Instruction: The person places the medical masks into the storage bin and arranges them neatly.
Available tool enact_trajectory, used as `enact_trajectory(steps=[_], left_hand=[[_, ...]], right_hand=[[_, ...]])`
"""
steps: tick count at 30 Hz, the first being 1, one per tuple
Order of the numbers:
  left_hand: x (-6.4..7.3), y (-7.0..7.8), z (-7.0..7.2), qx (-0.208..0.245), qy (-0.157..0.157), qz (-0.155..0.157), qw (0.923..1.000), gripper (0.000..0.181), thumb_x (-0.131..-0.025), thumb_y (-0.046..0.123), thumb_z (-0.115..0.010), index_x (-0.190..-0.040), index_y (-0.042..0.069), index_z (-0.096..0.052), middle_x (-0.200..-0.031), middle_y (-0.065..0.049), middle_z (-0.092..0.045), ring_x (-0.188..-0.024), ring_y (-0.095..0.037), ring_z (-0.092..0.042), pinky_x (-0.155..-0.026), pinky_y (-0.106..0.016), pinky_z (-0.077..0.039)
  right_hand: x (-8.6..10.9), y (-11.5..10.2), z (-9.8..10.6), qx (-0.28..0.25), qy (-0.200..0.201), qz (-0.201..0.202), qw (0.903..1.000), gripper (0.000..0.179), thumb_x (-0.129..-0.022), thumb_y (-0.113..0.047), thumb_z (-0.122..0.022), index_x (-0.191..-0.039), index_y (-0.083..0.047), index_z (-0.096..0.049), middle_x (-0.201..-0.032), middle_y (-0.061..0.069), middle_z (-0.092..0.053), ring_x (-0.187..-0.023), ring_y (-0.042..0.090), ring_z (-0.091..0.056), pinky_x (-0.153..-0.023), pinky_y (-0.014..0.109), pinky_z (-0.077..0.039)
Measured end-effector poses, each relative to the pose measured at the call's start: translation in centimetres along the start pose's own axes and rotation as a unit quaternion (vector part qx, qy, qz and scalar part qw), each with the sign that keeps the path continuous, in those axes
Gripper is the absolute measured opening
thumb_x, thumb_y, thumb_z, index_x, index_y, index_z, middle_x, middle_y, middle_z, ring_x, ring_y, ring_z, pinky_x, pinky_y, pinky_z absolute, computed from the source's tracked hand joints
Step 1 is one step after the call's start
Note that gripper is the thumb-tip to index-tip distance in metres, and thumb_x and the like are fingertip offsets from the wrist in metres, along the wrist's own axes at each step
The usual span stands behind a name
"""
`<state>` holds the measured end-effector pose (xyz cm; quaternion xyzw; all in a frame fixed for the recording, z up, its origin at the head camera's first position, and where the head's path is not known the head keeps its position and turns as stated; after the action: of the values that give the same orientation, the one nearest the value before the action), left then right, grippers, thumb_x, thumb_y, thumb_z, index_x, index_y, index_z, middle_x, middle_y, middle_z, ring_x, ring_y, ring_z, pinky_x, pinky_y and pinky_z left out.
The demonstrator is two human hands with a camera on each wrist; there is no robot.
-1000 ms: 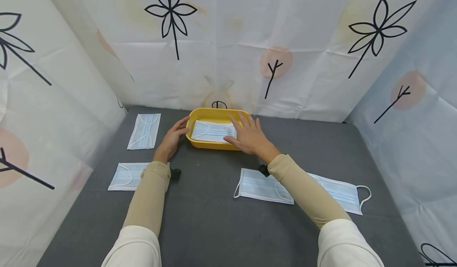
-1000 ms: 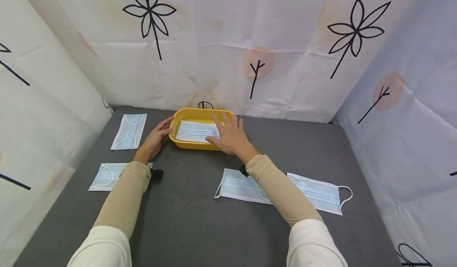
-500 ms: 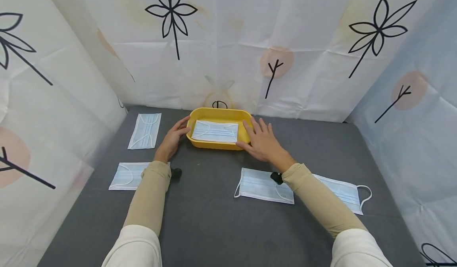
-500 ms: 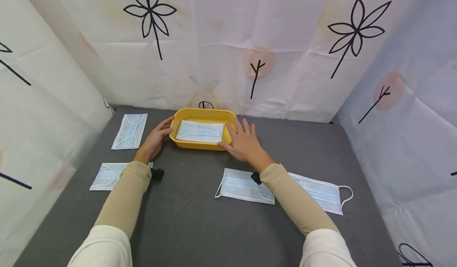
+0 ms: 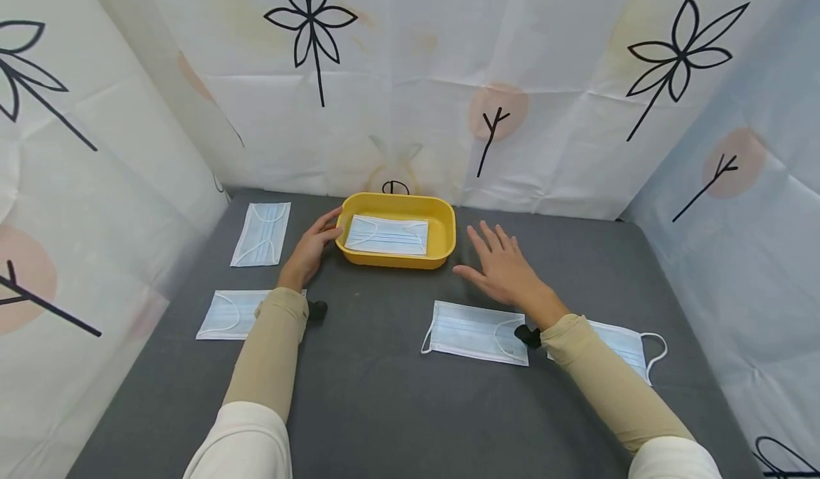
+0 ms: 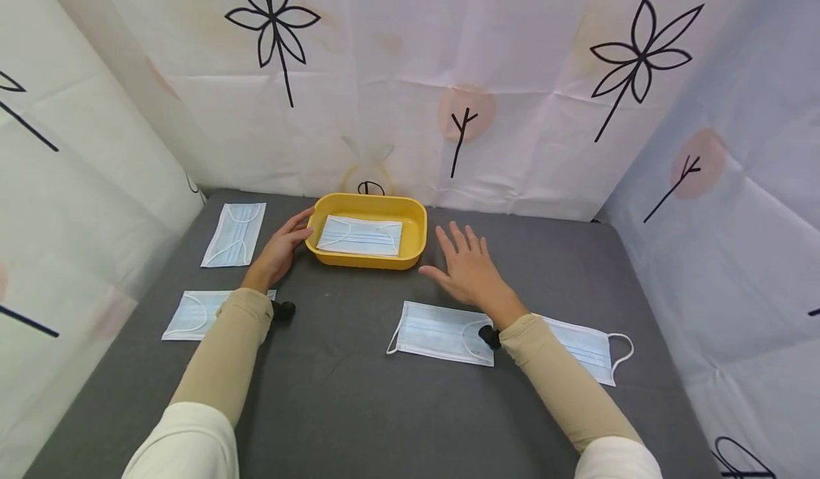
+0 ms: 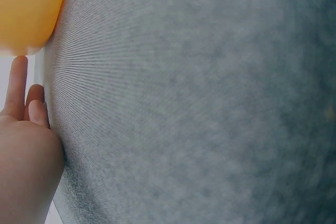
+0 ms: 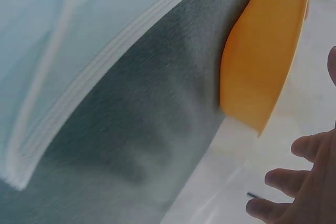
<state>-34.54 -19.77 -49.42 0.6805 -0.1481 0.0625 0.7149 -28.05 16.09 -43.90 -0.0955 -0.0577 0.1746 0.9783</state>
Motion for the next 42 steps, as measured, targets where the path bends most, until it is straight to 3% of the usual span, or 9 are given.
enact_trajectory(steps=[16, 30, 42], left_hand=[[0.1, 0.2, -0.1, -0.006, 0.001, 0.003, 1.0, 0.06, -0.105, 0.024, -0.055, -0.161, 0.026, -0.034, -0.167, -0.013, -0.028, -0.156, -0.031, -0.02, -0.13, -0.052, -0.006], [0.0, 0.1, 0.0, 0.001, 0.002, -0.001, 1.0, 0.059, -0.105, 0.022, -0.055, -0.16, 0.027, -0.036, -0.166, -0.013, -0.031, -0.155, -0.03, -0.022, -0.13, -0.051, -0.008], [-0.1, 0.0, 0.0, 0.003, 0.0, -0.007, 1.0, 0.059, -0.105, 0.023, -0.056, -0.16, 0.026, -0.035, -0.166, -0.013, -0.031, -0.155, -0.031, -0.022, -0.13, -0.051, -0.006]], right_hand=[[4.6, 3.1, 0.3, -0.023, 0.013, -0.004, 0.9996, 0.091, -0.1, -0.058, -0.054, -0.164, -0.005, -0.016, -0.169, 0.026, -0.014, -0.154, 0.052, -0.015, -0.122, 0.068, -0.019], [7.7, 5.0, -2.6, -0.083, -0.014, -0.03, 0.996, 0.1, -0.094, -0.065, -0.058, -0.164, -0.009, -0.015, -0.17, 0.023, -0.015, -0.153, 0.05, -0.018, -0.116, 0.071, -0.029], [8.6, 4.1, -3.4, -0.142, -0.007, 0.01, 0.9898, 0.099, -0.085, -0.047, -0.08, -0.159, -0.005, -0.03, -0.154, 0.026, -0.043, -0.139, 0.049, -0.042, -0.109, 0.066, -0.04]])
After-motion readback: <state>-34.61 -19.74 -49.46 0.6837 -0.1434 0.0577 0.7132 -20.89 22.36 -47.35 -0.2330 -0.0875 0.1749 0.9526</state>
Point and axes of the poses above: each hand's wrist, its own x-axis away from the middle knuckle, its own z-axis out of the back of the hand, y = z × x, the point moved 7 cm from there along -x, towards the middle knuckle
